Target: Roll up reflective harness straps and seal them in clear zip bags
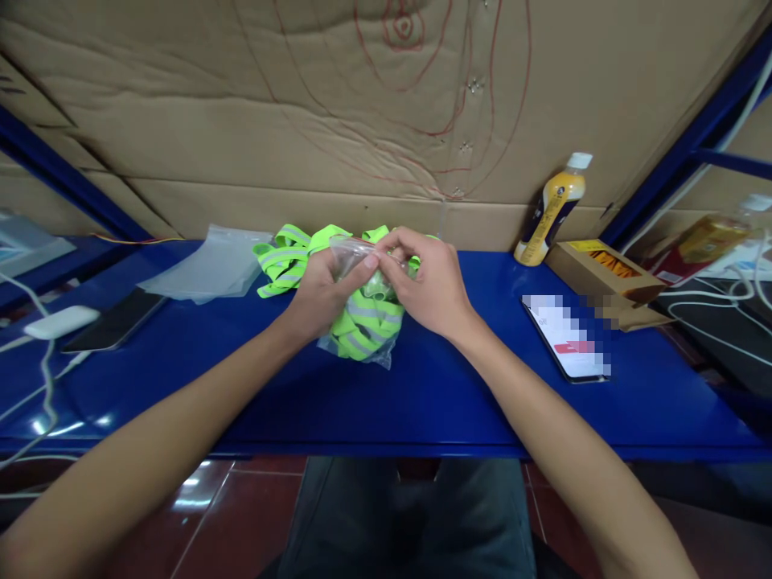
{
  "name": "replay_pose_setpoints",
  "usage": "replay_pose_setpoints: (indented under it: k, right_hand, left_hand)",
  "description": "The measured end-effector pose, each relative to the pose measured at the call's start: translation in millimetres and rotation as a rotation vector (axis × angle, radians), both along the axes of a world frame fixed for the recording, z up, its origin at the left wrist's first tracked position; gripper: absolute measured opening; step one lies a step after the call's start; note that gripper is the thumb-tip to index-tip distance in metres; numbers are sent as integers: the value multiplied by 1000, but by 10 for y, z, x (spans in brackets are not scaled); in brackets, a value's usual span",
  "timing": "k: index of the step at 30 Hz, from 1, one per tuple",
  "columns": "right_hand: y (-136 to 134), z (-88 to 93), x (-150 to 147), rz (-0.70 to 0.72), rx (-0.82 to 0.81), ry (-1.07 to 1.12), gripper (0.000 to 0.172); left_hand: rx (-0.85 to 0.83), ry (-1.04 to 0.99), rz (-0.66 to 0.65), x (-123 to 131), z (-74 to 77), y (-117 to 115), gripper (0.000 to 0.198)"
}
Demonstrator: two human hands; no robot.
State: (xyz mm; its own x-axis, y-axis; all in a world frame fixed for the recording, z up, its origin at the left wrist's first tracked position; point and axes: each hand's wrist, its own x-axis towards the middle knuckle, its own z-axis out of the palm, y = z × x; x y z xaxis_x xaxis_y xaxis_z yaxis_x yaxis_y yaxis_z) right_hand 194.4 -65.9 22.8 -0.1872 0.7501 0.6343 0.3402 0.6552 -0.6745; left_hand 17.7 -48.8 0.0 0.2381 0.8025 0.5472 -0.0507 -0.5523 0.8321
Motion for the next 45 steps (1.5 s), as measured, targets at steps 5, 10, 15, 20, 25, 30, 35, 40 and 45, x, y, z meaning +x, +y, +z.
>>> replay_pose_setpoints:
  k: [5, 10, 15, 20, 25, 30, 35, 40, 45]
  right_hand:
    - [62, -113, 27, -60, -2, 99, 30]
    - [40, -236, 52, 135, -317, 326, 51]
    - [44, -306, 87, 140, -391, 481, 48]
    - [138, -358, 177, 110, -471, 633, 46]
    - [209, -396, 210, 73, -498, 764, 48]
    - [205, -410, 172, 92, -547, 829, 48]
    - [240, -399, 254, 90, -569, 843, 37]
    - [331, -430, 351, 50, -525, 819, 31]
    - [367, -468, 325, -20, -473, 786, 29]
  left_hand:
    - [-21, -80, 13, -8, -37, 0, 33]
    - [-25, -143, 100, -1, -64, 24, 33]
    - [-74, -109, 120, 15, -90, 90, 43]
    - [-136, -154, 63, -3, -135, 164, 49]
    - [-40, -93, 136, -29, -142, 185, 52]
    - [-16, -76, 173, -23, -161, 192, 57]
    - [-50, -118, 134, -104, -158, 262, 47]
    - [-65, -67, 134, -173, -102, 291, 45]
    - [18, -25, 194, -138, -170, 302, 36]
